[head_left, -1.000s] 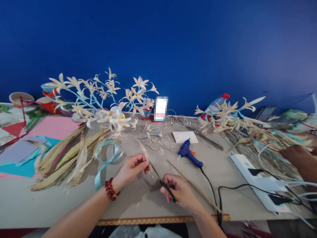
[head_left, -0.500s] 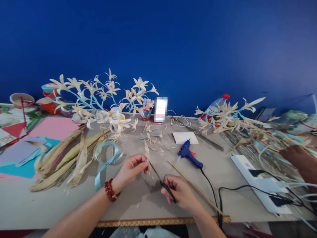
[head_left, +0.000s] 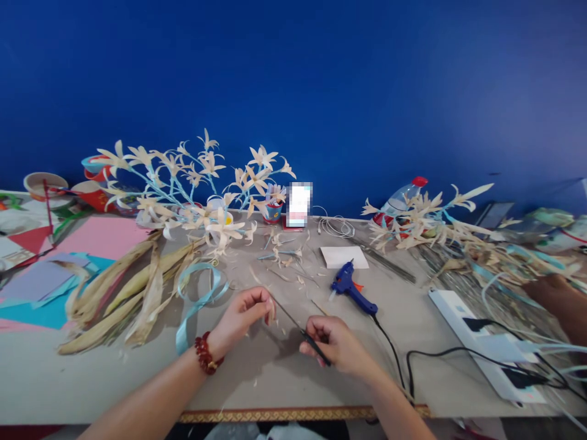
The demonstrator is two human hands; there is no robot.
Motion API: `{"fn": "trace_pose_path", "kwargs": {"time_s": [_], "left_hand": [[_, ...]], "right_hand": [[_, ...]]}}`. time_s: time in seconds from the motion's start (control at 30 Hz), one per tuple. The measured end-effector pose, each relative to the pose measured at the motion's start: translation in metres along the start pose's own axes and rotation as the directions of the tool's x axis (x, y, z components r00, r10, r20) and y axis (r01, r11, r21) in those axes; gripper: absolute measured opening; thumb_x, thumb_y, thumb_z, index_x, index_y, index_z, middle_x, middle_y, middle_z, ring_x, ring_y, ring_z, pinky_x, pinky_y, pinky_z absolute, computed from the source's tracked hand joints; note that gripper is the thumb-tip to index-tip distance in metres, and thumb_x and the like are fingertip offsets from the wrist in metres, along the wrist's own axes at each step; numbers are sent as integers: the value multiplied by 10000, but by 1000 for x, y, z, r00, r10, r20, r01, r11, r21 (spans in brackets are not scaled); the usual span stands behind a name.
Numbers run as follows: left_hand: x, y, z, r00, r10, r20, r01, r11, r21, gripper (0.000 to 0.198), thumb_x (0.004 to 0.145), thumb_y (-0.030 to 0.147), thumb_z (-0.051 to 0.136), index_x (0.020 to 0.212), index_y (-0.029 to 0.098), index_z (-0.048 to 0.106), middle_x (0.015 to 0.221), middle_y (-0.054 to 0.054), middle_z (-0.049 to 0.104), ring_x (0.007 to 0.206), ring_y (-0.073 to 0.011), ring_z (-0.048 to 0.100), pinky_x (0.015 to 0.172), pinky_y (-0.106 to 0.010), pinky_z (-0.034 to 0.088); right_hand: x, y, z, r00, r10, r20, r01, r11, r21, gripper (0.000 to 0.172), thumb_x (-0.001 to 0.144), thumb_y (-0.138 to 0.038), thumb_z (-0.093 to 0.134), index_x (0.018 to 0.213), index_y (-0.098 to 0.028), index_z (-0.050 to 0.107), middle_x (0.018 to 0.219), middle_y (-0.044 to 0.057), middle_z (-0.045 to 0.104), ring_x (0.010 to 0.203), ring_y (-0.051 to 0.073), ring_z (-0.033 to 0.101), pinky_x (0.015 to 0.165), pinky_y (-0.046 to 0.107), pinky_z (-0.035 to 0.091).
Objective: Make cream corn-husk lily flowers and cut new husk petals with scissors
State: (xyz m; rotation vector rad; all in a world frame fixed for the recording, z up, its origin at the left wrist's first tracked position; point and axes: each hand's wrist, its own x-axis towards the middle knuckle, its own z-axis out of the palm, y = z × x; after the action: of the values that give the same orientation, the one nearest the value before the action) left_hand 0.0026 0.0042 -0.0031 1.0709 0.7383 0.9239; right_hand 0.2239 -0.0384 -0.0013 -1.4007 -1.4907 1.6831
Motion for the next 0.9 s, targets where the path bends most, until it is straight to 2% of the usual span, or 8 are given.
{"fn": "trace_pose_path", "kwargs": {"time_s": [0.13, 0.27, 0.4, 0.57, 0.9], "left_hand": [[0, -1, 1, 1000, 24, -11, -24, 1000, -13, 224, 817, 310, 635, 668, 155, 573, 608, -6, 594, 568, -109, 512, 586, -229, 390], [0, -1, 3, 994, 58, -97, -63, 997, -44, 188, 807, 313, 659, 721, 157, 599, 666, -4, 603, 581, -105, 531, 593, -227, 407], [0, 1, 7, 987, 38, -155, -57, 991, -123, 162, 779, 291, 697, 751, 164, 601, 664, 7, 603, 589, -109, 568, 603, -227, 433], [0, 1, 8, 986, -27, -166, -13, 972, -234, 183, 734, 275, 738, 739, 162, 594, 671, 13, 610, 572, -108, 581, 595, -234, 463], [-3, 4, 9, 982, -18, -189, -31, 967, -253, 174, 753, 251, 715, 731, 166, 565, 633, 20, 626, 564, -112, 587, 592, -235, 452]], "right_hand": [[7, -12, 3, 997, -48, -68, 52, 997, 59, 502, 646, -581, 748, 599, -201, 422, 480, -78, 456, 409, 69, 424, 420, 196, 279], [14, -14, 14, 992, -112, -55, 119, 984, 132, 497, 659, -635, 706, 682, -191, 482, 556, -44, 537, 471, 95, 493, 472, 210, 347], [13, -9, 26, 993, -114, -40, 118, 983, 137, 514, 660, -656, 691, 692, -194, 467, 584, -33, 536, 499, 99, 478, 480, 213, 330], [4, 2, 31, 993, -97, -66, 104, 989, 106, 536, 629, -671, 706, 699, -196, 469, 653, -24, 529, 561, 108, 475, 524, 225, 358], [3, 4, 40, 994, -97, -58, 103, 989, 110, 540, 636, -692, 685, 715, -199, 479, 648, -22, 527, 563, 122, 483, 534, 236, 348]]}}
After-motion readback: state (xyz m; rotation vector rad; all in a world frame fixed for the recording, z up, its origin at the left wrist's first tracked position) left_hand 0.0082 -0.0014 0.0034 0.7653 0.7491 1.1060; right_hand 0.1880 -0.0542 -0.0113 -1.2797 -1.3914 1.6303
